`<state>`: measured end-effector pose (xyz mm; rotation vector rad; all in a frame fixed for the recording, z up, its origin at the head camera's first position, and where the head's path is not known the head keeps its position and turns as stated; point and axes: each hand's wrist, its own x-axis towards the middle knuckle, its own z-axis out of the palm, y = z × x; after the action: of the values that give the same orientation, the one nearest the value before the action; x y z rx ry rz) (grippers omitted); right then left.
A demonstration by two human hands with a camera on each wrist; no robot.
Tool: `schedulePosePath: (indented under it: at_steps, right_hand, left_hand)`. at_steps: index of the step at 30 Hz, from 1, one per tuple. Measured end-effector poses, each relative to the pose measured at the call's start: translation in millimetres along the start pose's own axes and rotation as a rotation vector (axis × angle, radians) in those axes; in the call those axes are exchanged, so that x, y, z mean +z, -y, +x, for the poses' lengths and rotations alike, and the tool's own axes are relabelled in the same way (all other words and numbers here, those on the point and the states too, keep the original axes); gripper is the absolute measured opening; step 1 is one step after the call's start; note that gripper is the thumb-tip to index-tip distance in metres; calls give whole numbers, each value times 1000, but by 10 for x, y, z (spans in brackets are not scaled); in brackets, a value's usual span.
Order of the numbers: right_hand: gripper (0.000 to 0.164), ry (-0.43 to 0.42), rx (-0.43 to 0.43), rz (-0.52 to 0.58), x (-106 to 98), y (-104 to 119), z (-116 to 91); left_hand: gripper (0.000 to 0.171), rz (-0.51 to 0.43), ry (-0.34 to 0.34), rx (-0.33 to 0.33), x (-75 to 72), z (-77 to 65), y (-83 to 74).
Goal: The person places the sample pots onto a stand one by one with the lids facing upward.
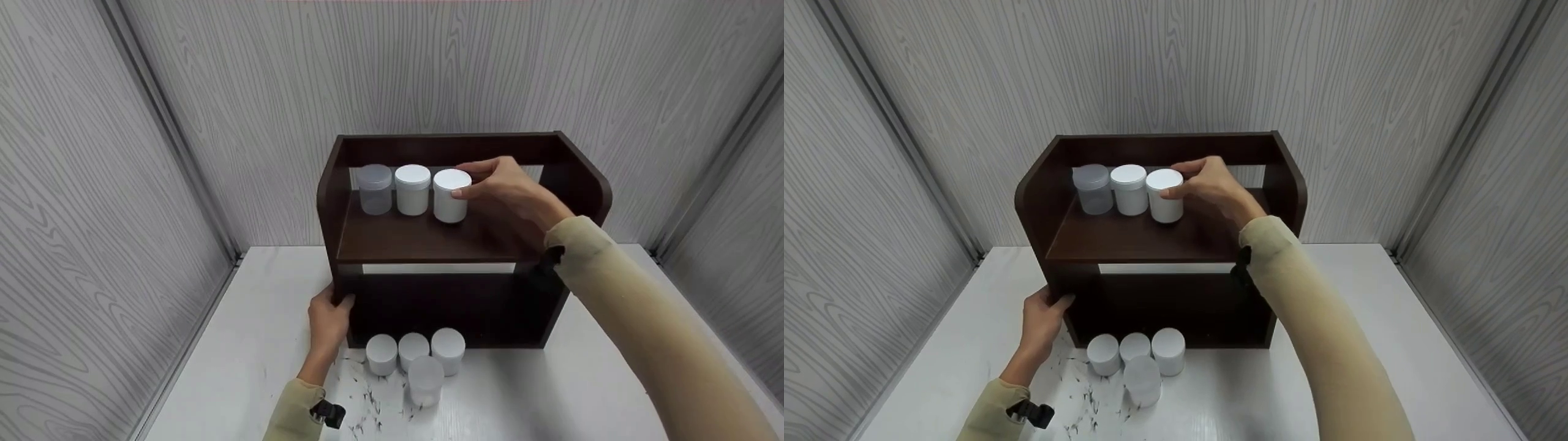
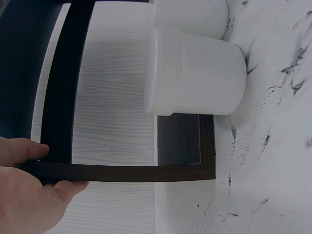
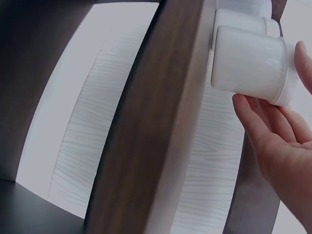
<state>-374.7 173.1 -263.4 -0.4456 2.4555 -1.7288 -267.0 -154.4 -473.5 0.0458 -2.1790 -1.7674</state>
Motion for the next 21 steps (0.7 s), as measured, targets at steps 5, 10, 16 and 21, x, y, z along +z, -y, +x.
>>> schedulePosePath:
  at_steps: [5, 10, 16, 21]
  right_hand:
    - [73, 5, 13, 17, -27, -9, 68]
    - [72, 5, 33, 34, -63, -47, 119]
    - [70, 23, 50, 51, -75, -61, 159]
    - [71, 36, 83, 93, -69, -64, 179]
  left_hand:
    - [47, 0, -15, -1, 5, 6, -1]
    - [46, 11, -23, 0, 12, 2, -6]
    - [44, 7, -31, -1, 11, -5, -1]
    - [45, -6, -30, 13, 16, 5, -1]
